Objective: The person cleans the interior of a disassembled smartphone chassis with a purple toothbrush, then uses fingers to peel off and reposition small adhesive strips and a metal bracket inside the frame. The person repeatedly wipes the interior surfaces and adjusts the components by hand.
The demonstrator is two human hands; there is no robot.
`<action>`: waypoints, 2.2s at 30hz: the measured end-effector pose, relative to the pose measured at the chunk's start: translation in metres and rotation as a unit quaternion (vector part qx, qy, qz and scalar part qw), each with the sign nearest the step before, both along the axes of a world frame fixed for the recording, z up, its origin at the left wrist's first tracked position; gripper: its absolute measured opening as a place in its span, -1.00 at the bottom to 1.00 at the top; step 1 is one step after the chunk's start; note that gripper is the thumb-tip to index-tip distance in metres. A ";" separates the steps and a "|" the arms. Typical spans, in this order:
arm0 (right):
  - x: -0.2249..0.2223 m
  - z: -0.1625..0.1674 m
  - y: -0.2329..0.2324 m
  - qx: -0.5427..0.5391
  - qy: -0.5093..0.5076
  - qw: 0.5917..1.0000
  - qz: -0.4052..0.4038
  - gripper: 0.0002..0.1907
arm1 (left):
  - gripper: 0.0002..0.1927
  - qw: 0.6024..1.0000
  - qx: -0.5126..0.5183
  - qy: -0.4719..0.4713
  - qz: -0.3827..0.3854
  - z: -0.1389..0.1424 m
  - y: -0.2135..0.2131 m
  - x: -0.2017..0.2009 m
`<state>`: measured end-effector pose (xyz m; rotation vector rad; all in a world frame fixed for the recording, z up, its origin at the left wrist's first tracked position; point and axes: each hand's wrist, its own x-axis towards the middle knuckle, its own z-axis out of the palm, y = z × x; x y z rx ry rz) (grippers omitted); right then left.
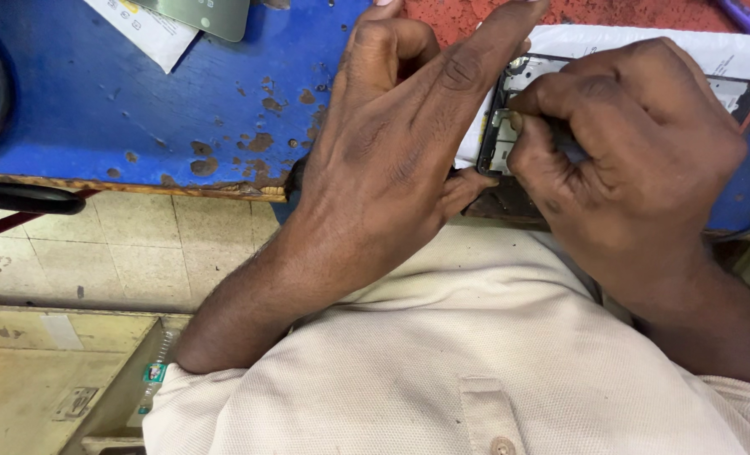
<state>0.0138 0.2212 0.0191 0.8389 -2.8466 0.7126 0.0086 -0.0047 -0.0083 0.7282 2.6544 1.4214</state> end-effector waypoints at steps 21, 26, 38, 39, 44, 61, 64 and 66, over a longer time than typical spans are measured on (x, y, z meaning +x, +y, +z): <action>-0.008 0.003 -0.007 0.014 0.012 1.000 -0.021 -0.80 | 0.09 1.000 0.009 -0.007 -0.008 0.005 -0.002 -0.002; -0.008 0.004 -0.009 0.009 0.006 0.999 -0.032 -0.81 | 0.08 1.000 0.011 -0.009 -0.008 0.006 -0.001 -0.003; -0.009 0.003 -0.016 0.019 0.026 0.998 -0.053 -0.83 | 0.10 1.000 0.009 -0.012 -0.006 0.007 0.000 -0.004; -0.008 0.003 -0.016 0.019 0.028 0.998 -0.054 -0.82 | 0.10 1.000 0.009 -0.010 -0.006 0.007 0.000 -0.003; -0.007 0.000 -0.015 0.026 0.036 0.997 -0.059 -0.82 | 0.10 1.000 0.010 -0.009 -0.007 0.007 -0.001 -0.004; -0.008 0.007 -0.004 -0.089 -0.024 0.992 -0.083 -0.89 | -0.21 0.998 -0.009 0.059 -0.029 0.016 -0.002 -0.007; -0.007 0.009 -0.004 -0.099 -0.030 0.992 -0.074 -0.90 | -0.45 0.988 -0.064 0.121 -0.069 0.015 -0.003 -0.005; -0.009 0.010 -0.005 -0.101 -0.030 0.992 -0.068 -0.90 | -0.51 0.984 -0.063 0.153 -0.065 0.012 -0.001 -0.004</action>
